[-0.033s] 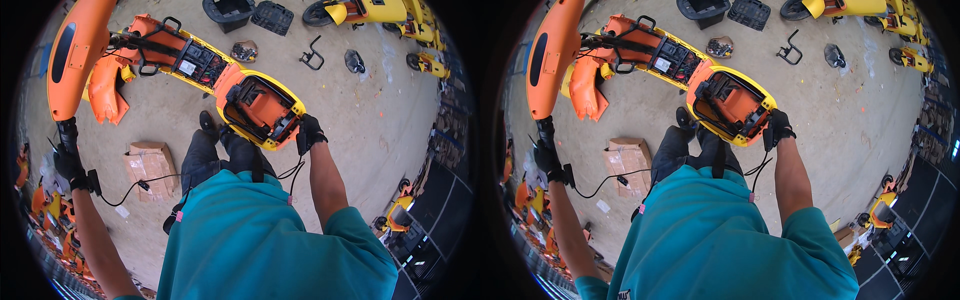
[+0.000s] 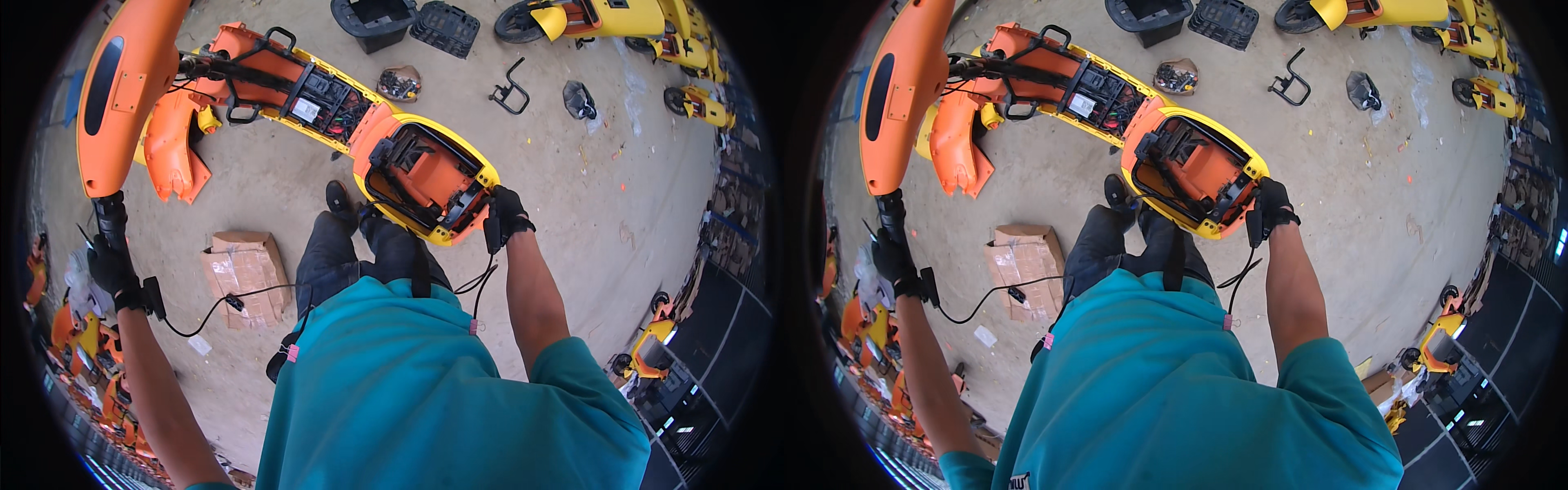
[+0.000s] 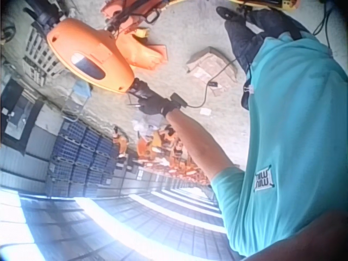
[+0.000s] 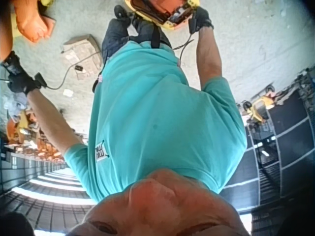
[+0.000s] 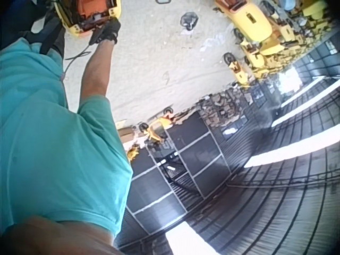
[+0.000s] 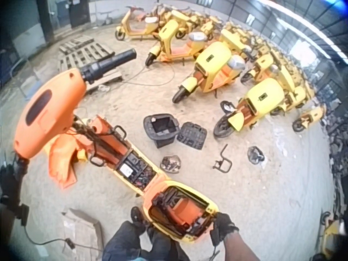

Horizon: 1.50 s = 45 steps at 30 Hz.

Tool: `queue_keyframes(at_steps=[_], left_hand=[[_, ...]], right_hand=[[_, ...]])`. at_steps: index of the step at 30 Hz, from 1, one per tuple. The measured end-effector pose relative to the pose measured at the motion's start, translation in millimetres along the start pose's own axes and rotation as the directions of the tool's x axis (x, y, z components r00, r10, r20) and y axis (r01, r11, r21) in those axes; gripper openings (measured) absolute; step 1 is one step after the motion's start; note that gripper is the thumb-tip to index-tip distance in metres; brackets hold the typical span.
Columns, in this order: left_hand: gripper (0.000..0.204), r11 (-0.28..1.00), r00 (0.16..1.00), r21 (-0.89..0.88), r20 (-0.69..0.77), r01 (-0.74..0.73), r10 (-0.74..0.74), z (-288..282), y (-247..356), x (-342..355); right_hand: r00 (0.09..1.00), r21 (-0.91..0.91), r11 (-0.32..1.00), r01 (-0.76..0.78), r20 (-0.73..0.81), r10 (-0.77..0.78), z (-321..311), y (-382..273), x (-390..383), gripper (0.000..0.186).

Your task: The person works on the internal components of an orange electric scooter, handling a wire and connector by hand before picking up a black component from the floor and placing it into the chassis compartment.

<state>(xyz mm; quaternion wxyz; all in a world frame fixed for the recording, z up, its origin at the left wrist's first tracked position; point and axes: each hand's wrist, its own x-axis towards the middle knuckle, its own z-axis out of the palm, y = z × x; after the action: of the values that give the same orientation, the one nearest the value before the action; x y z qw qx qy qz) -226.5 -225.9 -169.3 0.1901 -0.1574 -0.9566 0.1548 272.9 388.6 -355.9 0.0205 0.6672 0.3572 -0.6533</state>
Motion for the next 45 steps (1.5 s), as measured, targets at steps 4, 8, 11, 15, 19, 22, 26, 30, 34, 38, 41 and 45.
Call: queue_keyframes(at_steps=[4,8,11,15,19,22,26,30,34,38,41,45], left_hand=[[0.03,1.0,1.0,0.019,-0.006,-0.007,0.008,-3.6,3.9,0.6],[0.031,1.0,1.0,-0.002,0.0,0.013,-0.013,-2.0,3.9,1.9],[0.03,0.999,1.0,0.031,0.011,0.008,-0.008,-5.0,4.5,0.6],[0.028,1.0,1.0,0.008,-0.008,-0.01,0.01,-4.5,4.8,1.6],[0.027,1.0,1.0,0.007,-0.008,0.003,-0.003,-7.5,8.7,1.4],[0.027,1.0,1.0,0.007,0.009,0.007,-0.007,-5.7,5.2,0.0],[0.026,0.999,0.998,0.032,0.066,0.02,-0.022,-6.2,6.0,2.4],[0.025,1.0,1.0,0.008,0.007,0.011,-0.011,-1.8,2.6,0.7],[0.025,1.0,0.999,-0.015,-0.031,-0.017,0.016,-4.3,6.6,3.9],[0.026,0.999,0.999,-0.017,-0.013,-0.031,0.031,-6.5,7.4,3.4],[0.028,1.0,1.0,0.003,-0.026,-0.017,0.018,-7.1,7.4,1.9],[0.03,1.0,1.0,0.001,-0.015,-0.002,0.002,-8.0,9.4,2.1]], right_hand=[[0.998,-0.109,0.992,0.067,0.003,-0.067,-2.6,1.3,3.9,0.018],[0.971,-0.541,0.819,0.189,-0.021,-0.239,-8.4,13.4,23.5,0.028],[0.968,-0.672,0.738,0.066,-0.138,-0.211,-2.7,8.6,15.5,0.038],[0.897,-0.92,0.273,0.282,0.151,-0.416,-29.1,11.4,36.9,0.047],[0.951,-0.858,0.467,0.213,0.072,-0.302,-27.7,6.1,38.0,0.046],[0.972,-0.707,0.702,0.087,-0.093,-0.214,-12.1,5.8,22.0,0.046],[0.898,-0.903,0.38,0.198,0.012,-0.44,-10.8,10.7,27.3,0.042],[0.835,-0.951,-0.146,0.273,0.31,-0.455,-11.9,-2.1,15.6,0.032],[0.702,-0.734,-0.591,0.334,0.612,-0.363,-12.4,-20.6,3.6,0.016],[0.714,-0.835,-0.431,0.342,0.529,-0.459,-3.0,-33.6,-11.5,0.023],[0.869,-0.974,0.152,0.168,0.073,-0.49,3.1,-14.8,-6.6,0.039],[0.97,-0.77,0.637,-0.044,-0.186,-0.158,6.5,-16.6,-12.9,0.048]])
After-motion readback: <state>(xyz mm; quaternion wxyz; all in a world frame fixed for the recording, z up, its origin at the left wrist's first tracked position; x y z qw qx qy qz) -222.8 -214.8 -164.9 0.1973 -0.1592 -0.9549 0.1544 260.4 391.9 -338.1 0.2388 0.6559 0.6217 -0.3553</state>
